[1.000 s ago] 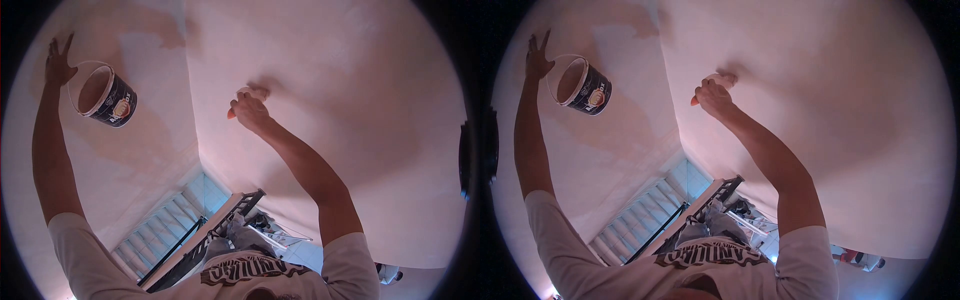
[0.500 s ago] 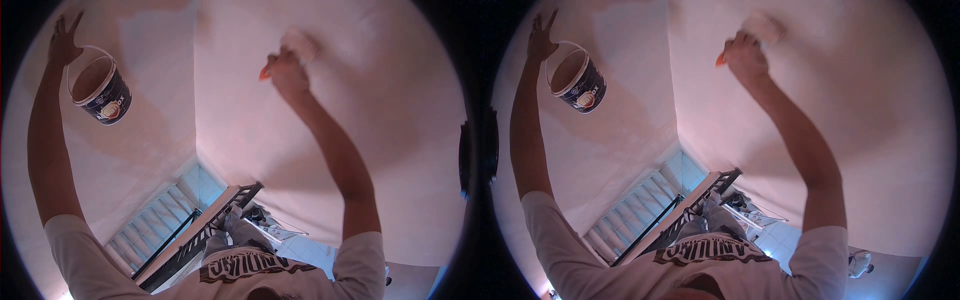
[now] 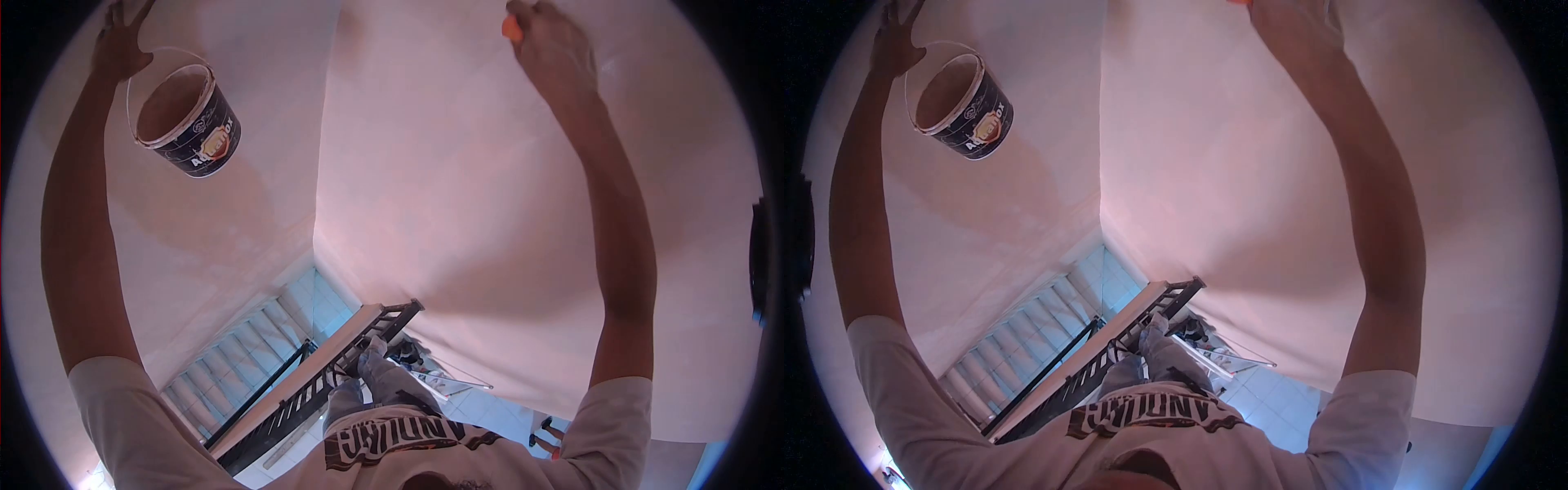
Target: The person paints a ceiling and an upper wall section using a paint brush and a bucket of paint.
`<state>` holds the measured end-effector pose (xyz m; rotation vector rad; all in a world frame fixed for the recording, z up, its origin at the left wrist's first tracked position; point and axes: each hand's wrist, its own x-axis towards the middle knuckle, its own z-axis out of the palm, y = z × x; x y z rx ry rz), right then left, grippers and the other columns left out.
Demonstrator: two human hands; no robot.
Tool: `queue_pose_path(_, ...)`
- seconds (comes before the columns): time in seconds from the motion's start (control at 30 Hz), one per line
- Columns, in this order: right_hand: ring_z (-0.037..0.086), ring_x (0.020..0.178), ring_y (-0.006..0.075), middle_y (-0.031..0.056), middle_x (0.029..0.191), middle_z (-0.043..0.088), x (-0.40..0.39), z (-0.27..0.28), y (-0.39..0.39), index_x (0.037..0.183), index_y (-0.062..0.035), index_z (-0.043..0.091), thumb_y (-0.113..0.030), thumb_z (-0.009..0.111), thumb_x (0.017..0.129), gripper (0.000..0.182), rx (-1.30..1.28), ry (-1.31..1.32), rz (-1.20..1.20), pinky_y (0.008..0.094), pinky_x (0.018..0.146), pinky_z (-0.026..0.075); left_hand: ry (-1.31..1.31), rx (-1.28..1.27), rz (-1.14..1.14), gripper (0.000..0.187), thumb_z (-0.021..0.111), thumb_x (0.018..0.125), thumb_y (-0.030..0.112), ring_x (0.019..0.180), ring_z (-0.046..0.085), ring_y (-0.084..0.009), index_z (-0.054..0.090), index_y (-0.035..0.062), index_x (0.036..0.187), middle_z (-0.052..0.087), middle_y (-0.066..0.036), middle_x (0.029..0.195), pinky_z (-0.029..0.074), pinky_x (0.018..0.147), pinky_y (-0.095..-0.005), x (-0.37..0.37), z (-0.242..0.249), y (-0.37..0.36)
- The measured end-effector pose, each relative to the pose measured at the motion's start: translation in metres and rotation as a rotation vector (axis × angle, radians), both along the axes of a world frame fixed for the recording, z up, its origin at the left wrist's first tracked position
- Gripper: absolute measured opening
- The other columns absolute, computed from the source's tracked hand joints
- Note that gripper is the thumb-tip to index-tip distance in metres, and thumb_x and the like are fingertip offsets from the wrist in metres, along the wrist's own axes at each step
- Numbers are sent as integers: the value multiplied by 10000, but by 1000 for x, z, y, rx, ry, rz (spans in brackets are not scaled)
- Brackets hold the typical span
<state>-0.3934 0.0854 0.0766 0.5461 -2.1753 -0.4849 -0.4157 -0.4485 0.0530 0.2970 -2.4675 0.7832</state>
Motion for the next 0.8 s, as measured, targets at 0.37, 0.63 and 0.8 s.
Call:
queue_pose_path(0.37, 644, 965, 314, 138, 926, 676, -78, -251, -12, 887, -164, 767, -375, 625, 859, 256, 5, -619, 101, 491, 812, 531, -25, -7, -26, 1170, 765, 630, 640, 1469, 64, -535, 149, 337, 1578, -8, -451, 1527, 253, 1176, -496, -37, -5, 25)
queue_pose_path(0.63, 680, 793, 362, 198, 861, 682, -109, -19, -1, 972, -97, 685, -217, 579, 907, 172, -50, -111, 41, 469, 687, 557, -27, 5, -6, 1181, 764, 632, 652, 1471, 45, -533, 132, 339, 1580, -16, -445, 1530, 246, 1180, -490, -36, -4, 26)
queue_pose_path(0.8, 685, 828, 332, 191, 899, 675, -91, -33, -22, 987, -80, 689, -183, 602, 878, 173, 298, 212, -60, 437, 671, 569, -17, 13, -8, 1186, 757, 638, 657, 1469, 38, -538, 115, 336, 1583, -27, -447, 1530, 240, 1181, -489, -18, 0, 16)
